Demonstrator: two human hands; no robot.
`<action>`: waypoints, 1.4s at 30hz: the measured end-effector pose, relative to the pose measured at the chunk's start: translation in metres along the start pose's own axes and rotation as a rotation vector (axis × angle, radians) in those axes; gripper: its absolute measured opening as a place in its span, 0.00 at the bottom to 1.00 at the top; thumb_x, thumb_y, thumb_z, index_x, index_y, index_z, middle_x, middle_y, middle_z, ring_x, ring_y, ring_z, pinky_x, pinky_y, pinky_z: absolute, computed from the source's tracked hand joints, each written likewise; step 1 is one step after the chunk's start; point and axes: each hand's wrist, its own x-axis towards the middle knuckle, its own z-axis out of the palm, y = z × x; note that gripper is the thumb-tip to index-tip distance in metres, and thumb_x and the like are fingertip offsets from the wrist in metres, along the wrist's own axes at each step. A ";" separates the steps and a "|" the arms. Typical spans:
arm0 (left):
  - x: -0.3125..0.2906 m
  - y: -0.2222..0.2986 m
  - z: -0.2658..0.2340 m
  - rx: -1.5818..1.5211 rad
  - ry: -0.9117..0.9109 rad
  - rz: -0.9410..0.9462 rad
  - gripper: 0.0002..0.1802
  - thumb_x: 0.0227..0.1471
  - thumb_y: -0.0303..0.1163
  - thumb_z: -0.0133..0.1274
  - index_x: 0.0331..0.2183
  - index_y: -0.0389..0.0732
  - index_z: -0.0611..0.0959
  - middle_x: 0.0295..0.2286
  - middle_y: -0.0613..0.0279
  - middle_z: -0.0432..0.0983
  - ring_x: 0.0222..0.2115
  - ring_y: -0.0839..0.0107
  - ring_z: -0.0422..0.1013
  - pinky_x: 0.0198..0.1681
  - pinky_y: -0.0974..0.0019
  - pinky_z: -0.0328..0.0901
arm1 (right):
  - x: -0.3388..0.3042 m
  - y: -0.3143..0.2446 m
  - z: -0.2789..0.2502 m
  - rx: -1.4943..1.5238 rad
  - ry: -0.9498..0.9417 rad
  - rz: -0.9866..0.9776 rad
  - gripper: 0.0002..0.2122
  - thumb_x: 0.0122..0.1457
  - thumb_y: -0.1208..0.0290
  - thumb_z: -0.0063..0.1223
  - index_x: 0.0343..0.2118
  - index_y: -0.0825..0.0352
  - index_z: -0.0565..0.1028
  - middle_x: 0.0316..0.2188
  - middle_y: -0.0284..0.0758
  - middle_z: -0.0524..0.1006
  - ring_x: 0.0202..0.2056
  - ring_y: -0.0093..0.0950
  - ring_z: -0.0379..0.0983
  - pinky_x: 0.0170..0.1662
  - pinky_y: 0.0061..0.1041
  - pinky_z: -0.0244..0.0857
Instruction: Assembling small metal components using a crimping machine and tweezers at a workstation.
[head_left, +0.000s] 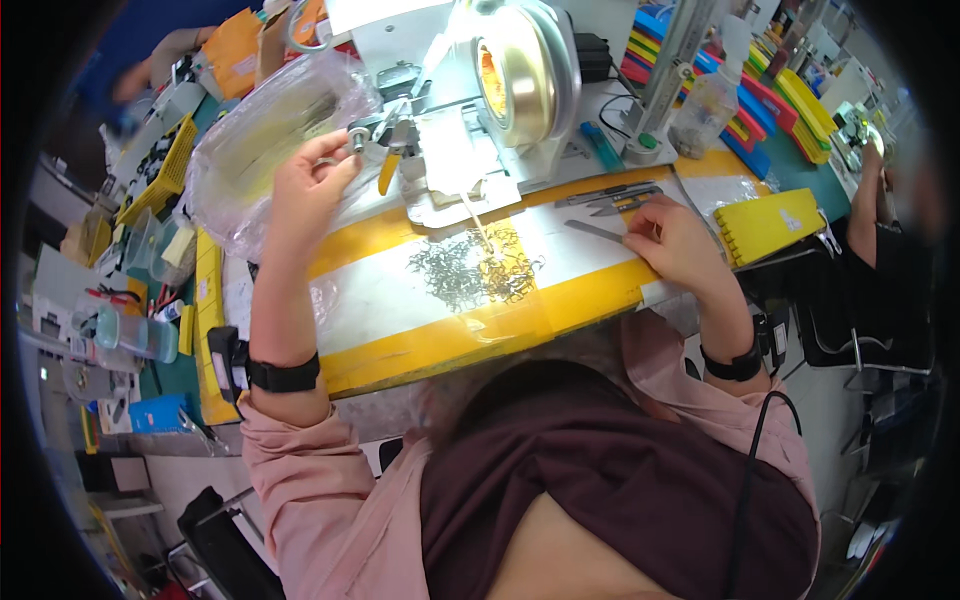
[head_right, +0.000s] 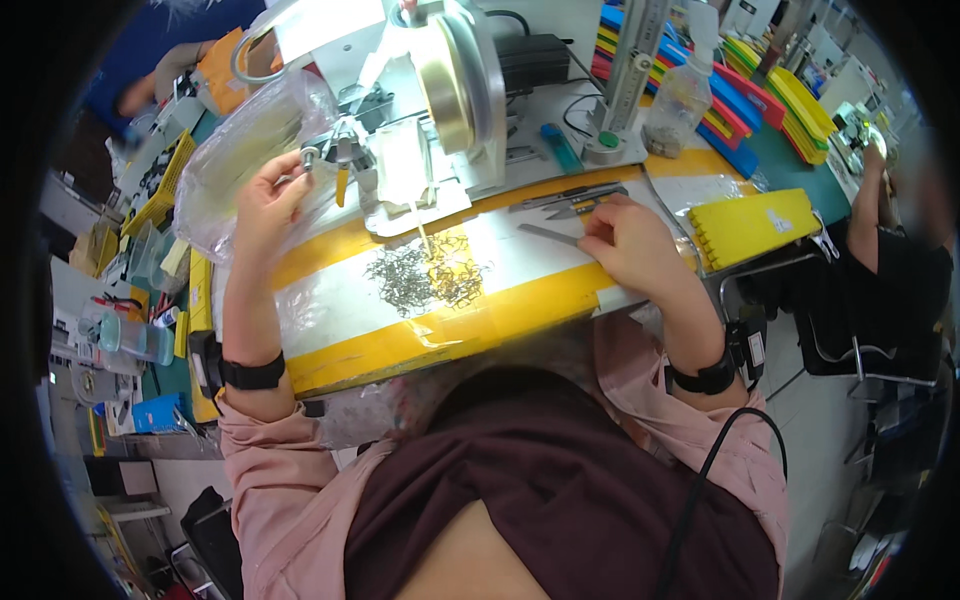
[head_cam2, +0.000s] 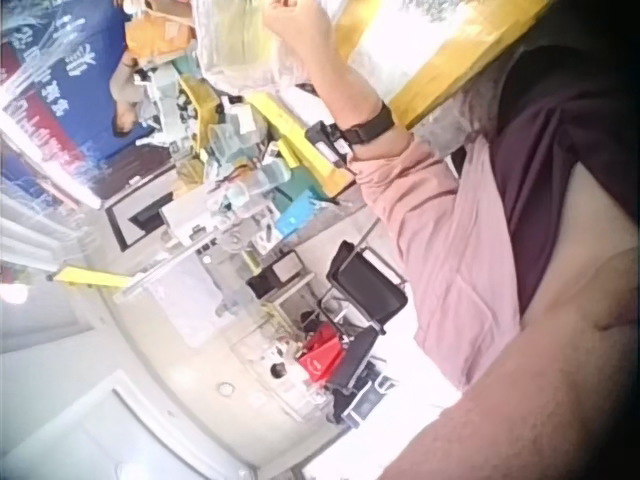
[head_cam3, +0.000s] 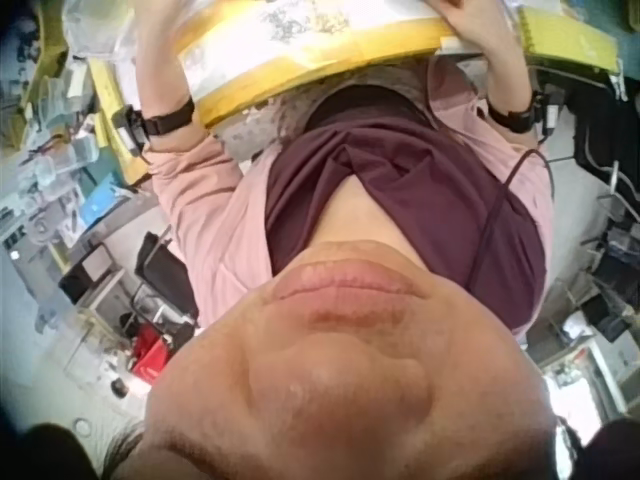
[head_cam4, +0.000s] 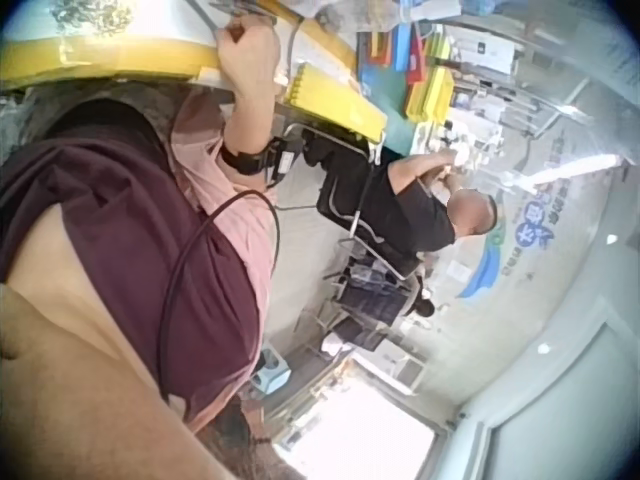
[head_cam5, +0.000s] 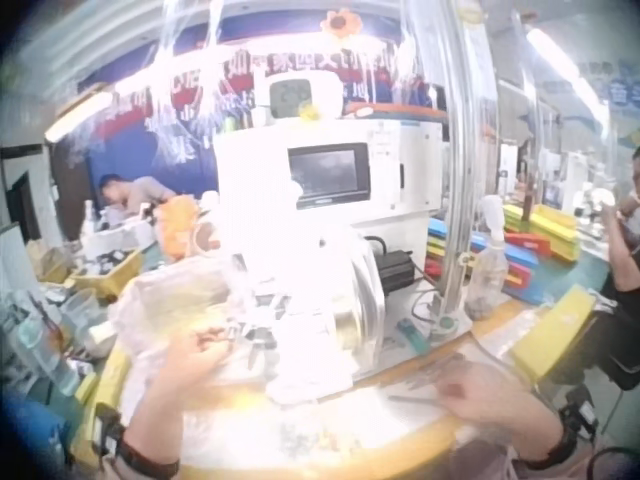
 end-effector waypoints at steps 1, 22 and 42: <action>-0.001 0.003 0.004 -0.194 -0.038 -0.054 0.11 0.41 0.24 0.54 0.32 0.34 0.77 0.20 0.74 0.66 0.15 0.88 0.55 0.17 0.82 0.51 | 0.000 0.001 0.002 0.016 -0.025 0.012 0.06 0.42 0.73 0.52 0.20 0.71 0.71 0.21 0.38 0.68 0.23 0.31 0.66 0.27 0.25 0.59; 0.000 -0.022 0.016 -0.408 -0.020 -0.038 0.06 0.47 0.27 0.51 0.21 0.39 0.75 0.16 0.76 0.63 0.14 0.88 0.52 0.16 0.81 0.46 | 0.015 -0.022 0.023 0.403 -0.077 0.037 0.04 0.44 0.78 0.48 0.25 0.70 0.69 0.16 0.25 0.66 0.19 0.12 0.59 0.22 0.13 0.53; 0.029 0.056 -0.016 -0.613 -0.303 0.069 0.08 0.49 0.28 0.43 0.21 0.39 0.70 0.32 0.58 0.69 0.26 0.79 0.62 0.32 0.76 0.58 | 0.014 -0.004 0.032 0.453 -0.093 -0.047 0.08 0.39 0.78 0.48 0.27 0.68 0.72 0.12 0.28 0.66 0.13 0.16 0.59 0.18 0.15 0.52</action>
